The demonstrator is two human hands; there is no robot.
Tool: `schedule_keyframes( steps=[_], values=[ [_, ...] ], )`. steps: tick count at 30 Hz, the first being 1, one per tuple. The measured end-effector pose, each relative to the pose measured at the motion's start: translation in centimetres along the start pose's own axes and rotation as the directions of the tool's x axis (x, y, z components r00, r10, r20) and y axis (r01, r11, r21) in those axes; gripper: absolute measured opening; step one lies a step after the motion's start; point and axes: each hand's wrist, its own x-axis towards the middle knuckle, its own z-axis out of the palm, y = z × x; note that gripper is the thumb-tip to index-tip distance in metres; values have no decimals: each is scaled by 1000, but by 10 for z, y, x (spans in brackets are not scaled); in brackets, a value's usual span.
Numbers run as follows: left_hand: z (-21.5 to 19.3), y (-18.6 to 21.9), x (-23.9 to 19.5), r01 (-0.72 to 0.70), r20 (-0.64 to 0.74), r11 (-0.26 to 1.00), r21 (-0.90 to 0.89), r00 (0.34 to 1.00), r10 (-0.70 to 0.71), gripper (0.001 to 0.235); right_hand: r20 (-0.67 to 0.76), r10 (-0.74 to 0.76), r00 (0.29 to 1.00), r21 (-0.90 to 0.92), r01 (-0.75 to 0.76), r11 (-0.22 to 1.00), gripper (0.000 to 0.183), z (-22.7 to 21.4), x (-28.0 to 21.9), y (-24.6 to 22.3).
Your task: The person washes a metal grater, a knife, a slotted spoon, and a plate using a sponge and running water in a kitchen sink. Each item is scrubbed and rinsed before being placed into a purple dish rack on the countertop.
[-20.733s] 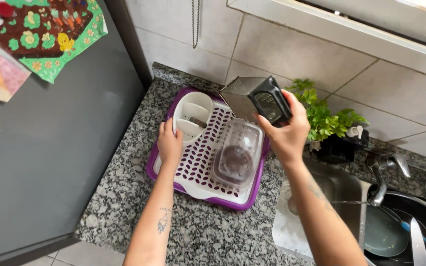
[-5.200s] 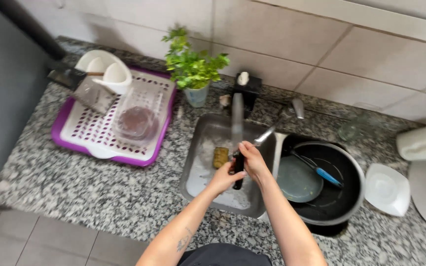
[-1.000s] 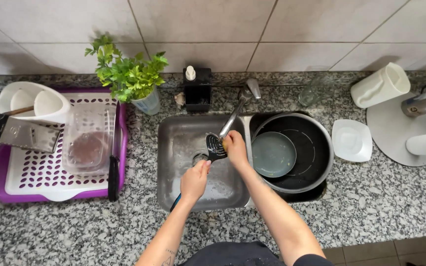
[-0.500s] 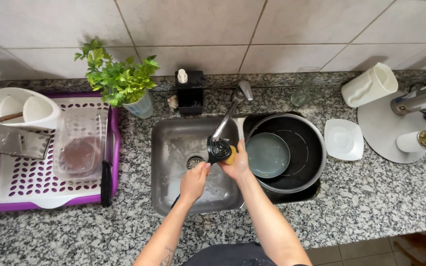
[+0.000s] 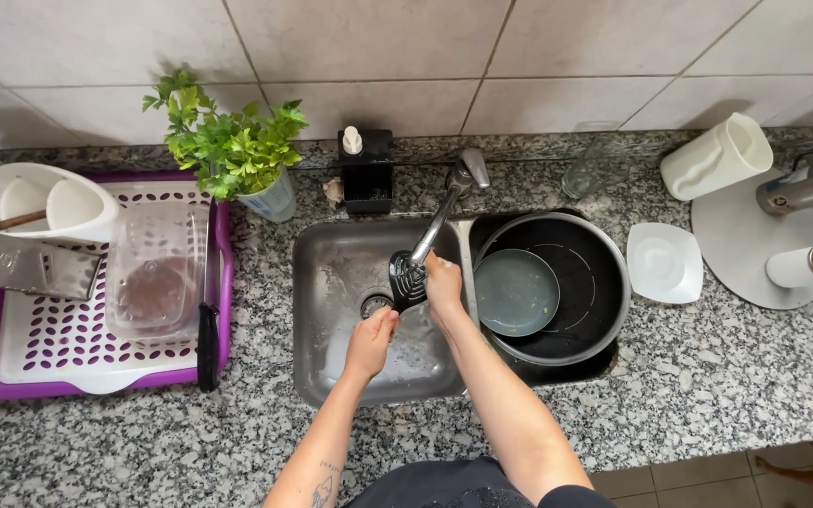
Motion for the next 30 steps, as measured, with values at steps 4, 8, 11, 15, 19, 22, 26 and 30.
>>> schedule_keyframes(
  steps=[4,8,11,15,19,22,26,30],
  values=[
    [-11,23,-3,-15,114,999,-51,993,21,41,197,9,980,-658,126,742,63,-33,-14,-42],
    [-23,67,4,233,283,873,-428,952,-116,53,544,-464,699,-468,712,524,47,-34,-32,-64],
    [-18,70,18,278,251,760,-588,955,-155,53,515,-577,634,-361,770,525,32,-34,-32,-55],
    [12,27,48,138,73,829,-542,990,-116,44,374,-574,728,-306,681,665,27,-27,-100,-106],
    [18,37,58,38,-42,914,-405,997,-60,41,357,-747,561,-207,827,523,20,-32,-71,-69],
    [25,42,61,35,-39,879,-476,997,-61,42,319,-605,730,-306,683,663,20,-39,-38,-61],
    [31,25,74,45,-44,876,-480,996,-75,46,402,-673,621,-365,783,504,12,-34,-34,-36],
    [31,26,70,136,27,798,-587,989,-148,49,338,-602,723,-412,689,597,8,-41,-7,-58]
  ],
)
